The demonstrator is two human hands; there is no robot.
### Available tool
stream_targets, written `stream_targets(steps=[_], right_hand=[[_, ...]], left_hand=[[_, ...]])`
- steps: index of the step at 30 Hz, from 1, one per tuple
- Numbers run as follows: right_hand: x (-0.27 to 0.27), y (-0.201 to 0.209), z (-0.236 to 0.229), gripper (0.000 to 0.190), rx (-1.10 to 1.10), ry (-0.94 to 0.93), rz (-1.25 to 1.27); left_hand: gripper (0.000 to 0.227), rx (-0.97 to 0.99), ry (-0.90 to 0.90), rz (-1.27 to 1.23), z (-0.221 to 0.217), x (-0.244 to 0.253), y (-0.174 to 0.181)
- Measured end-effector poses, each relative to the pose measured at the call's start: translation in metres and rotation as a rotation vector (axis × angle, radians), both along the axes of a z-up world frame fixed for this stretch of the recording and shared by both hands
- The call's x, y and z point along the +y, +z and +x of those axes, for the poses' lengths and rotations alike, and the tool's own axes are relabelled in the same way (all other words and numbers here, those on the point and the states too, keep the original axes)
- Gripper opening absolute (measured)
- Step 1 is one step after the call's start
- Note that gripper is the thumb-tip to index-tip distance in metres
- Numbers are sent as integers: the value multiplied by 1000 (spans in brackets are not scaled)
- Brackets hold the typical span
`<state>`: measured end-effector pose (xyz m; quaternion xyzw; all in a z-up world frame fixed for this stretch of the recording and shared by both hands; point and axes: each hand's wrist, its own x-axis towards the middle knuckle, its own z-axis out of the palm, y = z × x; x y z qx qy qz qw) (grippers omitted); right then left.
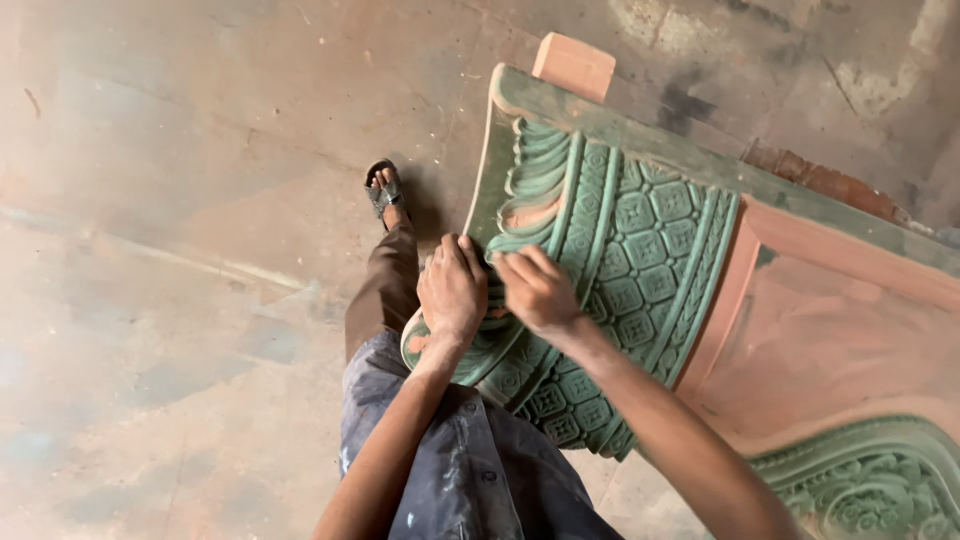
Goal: The person carves a decorative pattern into a green-painted wooden panel using a small hand tool. They repeatedly scrape and refine the raised edges of the carved design along the panel's border.
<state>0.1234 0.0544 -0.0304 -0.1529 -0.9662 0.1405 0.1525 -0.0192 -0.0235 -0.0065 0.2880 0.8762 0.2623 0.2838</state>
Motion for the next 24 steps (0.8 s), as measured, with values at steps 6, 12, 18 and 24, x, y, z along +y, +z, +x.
stream_targets(steps=[6, 12, 18, 24], right_hand=[[20, 27, 27, 23, -103, 11, 26], [2, -8, 6, 15, -19, -8, 7], [14, 2, 20, 15, -44, 4, 15], [24, 22, 12, 17, -38, 55, 30]], left_hand=[[31, -46, 0, -60, 0, 0, -1], [31, -51, -4, -67, -1, 0, -2], [32, -9, 0, -52, 1, -1, -4], [32, -22, 0, -66, 2, 1, -4]])
